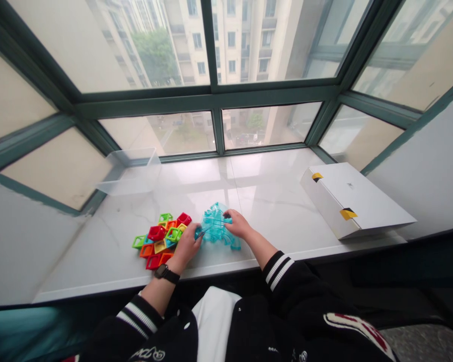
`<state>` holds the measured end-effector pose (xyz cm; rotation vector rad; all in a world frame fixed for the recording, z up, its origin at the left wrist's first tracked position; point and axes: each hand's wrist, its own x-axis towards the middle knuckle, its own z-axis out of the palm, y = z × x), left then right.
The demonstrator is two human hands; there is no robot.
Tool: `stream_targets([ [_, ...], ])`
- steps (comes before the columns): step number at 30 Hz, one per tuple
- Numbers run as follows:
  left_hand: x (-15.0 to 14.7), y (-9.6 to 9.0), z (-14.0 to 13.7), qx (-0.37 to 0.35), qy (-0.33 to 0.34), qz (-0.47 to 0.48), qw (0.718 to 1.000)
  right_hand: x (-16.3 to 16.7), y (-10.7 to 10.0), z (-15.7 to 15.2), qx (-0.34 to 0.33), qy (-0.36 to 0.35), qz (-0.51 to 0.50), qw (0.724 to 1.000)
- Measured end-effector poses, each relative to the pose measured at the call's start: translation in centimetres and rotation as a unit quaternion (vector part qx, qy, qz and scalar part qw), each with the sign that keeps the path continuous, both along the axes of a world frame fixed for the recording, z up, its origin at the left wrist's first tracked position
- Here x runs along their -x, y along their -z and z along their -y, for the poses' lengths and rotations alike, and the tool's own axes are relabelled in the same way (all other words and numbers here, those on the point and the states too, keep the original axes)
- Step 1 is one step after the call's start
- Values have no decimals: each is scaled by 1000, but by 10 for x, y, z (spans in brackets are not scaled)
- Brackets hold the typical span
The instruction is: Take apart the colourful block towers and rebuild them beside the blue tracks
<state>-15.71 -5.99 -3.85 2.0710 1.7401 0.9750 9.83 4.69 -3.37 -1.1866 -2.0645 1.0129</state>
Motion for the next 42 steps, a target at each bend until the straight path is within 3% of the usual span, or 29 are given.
stream_targets([
  [19, 0, -10, 6, -6, -59, 55, 997, 38, -13, -2, -62, 64, 84, 992],
  [29, -11, -52, -12, 6, -48, 39, 998, 22, -4, 3, -16, 139, 28, 990],
  [32, -18, -60, -24, 33, -71, 23, 997, 16, -4, 8, -10, 169, 12, 985],
  [37, -24, -70, -49, 128, -103, -16, 986, 1, -5, 19, 54, 249, -83, 963],
  [42, -24, -79, -74, 200, -92, -17, 975, -7, 4, 32, 17, 237, -79, 968],
])
